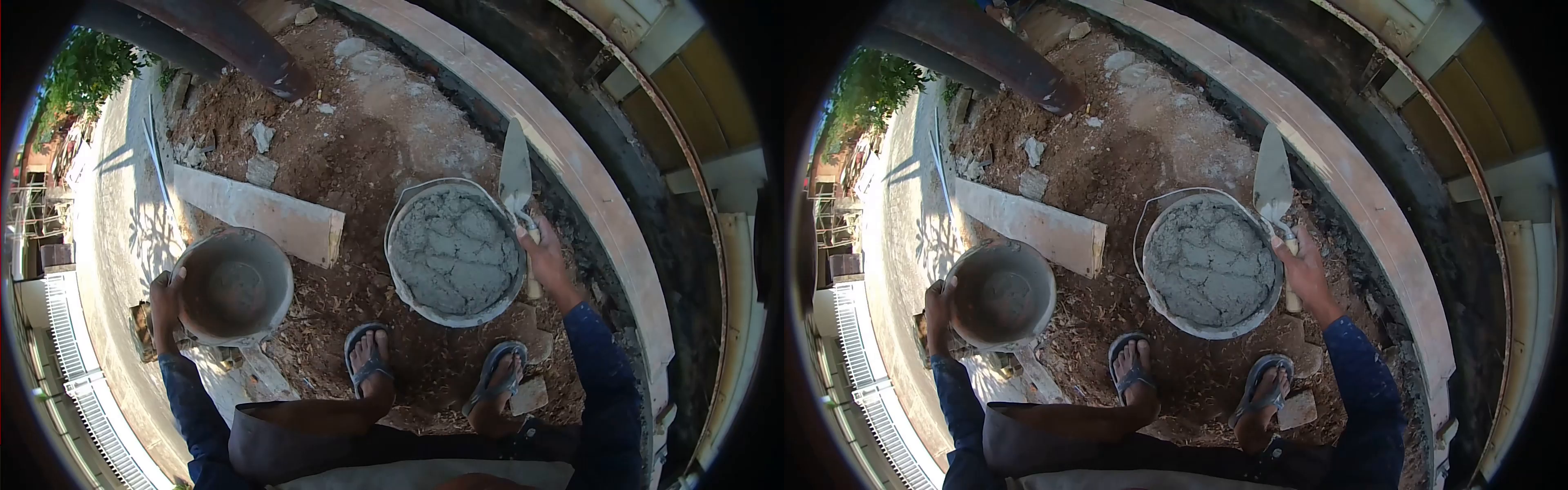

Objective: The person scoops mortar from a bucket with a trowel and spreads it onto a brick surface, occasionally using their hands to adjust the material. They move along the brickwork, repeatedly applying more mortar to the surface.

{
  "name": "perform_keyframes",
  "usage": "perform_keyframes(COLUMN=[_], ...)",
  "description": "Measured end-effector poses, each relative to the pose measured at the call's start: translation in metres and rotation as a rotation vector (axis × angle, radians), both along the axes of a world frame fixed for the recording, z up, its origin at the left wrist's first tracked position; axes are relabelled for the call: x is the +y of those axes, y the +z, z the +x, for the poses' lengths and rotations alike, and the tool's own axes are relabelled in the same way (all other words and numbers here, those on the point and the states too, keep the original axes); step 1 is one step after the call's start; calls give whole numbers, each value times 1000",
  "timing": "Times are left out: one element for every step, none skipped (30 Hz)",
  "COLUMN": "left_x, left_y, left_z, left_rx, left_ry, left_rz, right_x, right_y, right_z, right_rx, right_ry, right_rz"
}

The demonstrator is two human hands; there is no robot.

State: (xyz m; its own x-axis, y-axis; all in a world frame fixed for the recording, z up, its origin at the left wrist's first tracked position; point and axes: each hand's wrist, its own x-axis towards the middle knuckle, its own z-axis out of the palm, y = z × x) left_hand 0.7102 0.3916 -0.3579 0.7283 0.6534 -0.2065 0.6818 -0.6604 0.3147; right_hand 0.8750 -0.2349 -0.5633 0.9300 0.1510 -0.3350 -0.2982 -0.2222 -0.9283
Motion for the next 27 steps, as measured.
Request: perform_keyframes(left_x=[27, 52, 73, 89, 101, 106, 106, 106, 105, 105, 104, 106, 109, 113, 118, 124, 129, 134, 137, 141, 144, 135, 111, 70, 28, -2, -32], left_y=[-11, -27, -54, -79, -107, -126, -146, -164, -180, -194, -203, -209, -214, -218, -221, -222, -224, -228, -230, -233, -236, -229, -219, -199, -181, -181, -182], left_z=[-19, -40, -64, -89, -114, -136, -154, -168, -179, -186, -189, -191, -192, -192, -189, -186, -184, -180, -183, -185, -188, -166, -129, -86, -45, -19, 7], left_rx=[-131, -291, -498, -712, -902, -954, -963, -973, -981, -984, -987, -992, -995, -1001, -1003, -1005, -1002, -1002, -1020, -1034, -1042, -1035, -978, -871, -768, -684, -643], left_ry=[145, 297, 477, 638, 776, 917, 1036, 1141, 1218, 1279, 1322, 1354, 1379, 1397, 1408, 1415, 1411, 1403, 1383, 1362, 1341, 1396, 1486, 1562, 1542, 1229, 929], left_rz=[-81, -157, -302, -442, -561, -619, -669, -708, -745, -784, -813, -847, -879, -914, -940, -972, -999, -1036, -1124, -1213, -1301, -1178, -987, -806, -711, -721, -687], right_x=[0, 1, 2, 3, 4, 3, 1, 1, 5, 9, 12, 14, 15, 14, 11, 10, 7, 5, 6, 8, 8, 6, 4, 3, 2, 0, -1], right_y=[-5, -8, -9, -10, -11, -14, -18, -19, -11, 5, 15, 16, 17, 17, 15, 11, 9, 8, 7, 6, 4, -3, -8, -12, -18, -25, -21], right_z=[0, 0, 1, 0, -1, -1, -2, -3, -2, -1, -2, -2, -2, -3, -3, -2, -3, -3, -4, -5, -6, -6, -6, -7, -9, -9, -11], right_rx=[-2, -4, -7, -21, -32, -32, -5, 23, 20, 27, 37, 37, 31, 28, 31, 43, 59, 31, 38, -8, -53, -72, -70, -69, -67, -115, -105], right_ry=[-15, -29, -26, -55, -85, -82, -92, -103, -98, -102, -110, -112, -103, -97, -109, -87, -63, -48, -61, -83, -104, -90, -102, -104, -108, -122, -131], right_rz=[28, 57, 60, 64, 66, 66, 58, 51, 52, -3, -59, -63, -51, -41, -46, -58, -69, -124, -129, -109, -89, -82, -89, -97, -105, -161, -172])
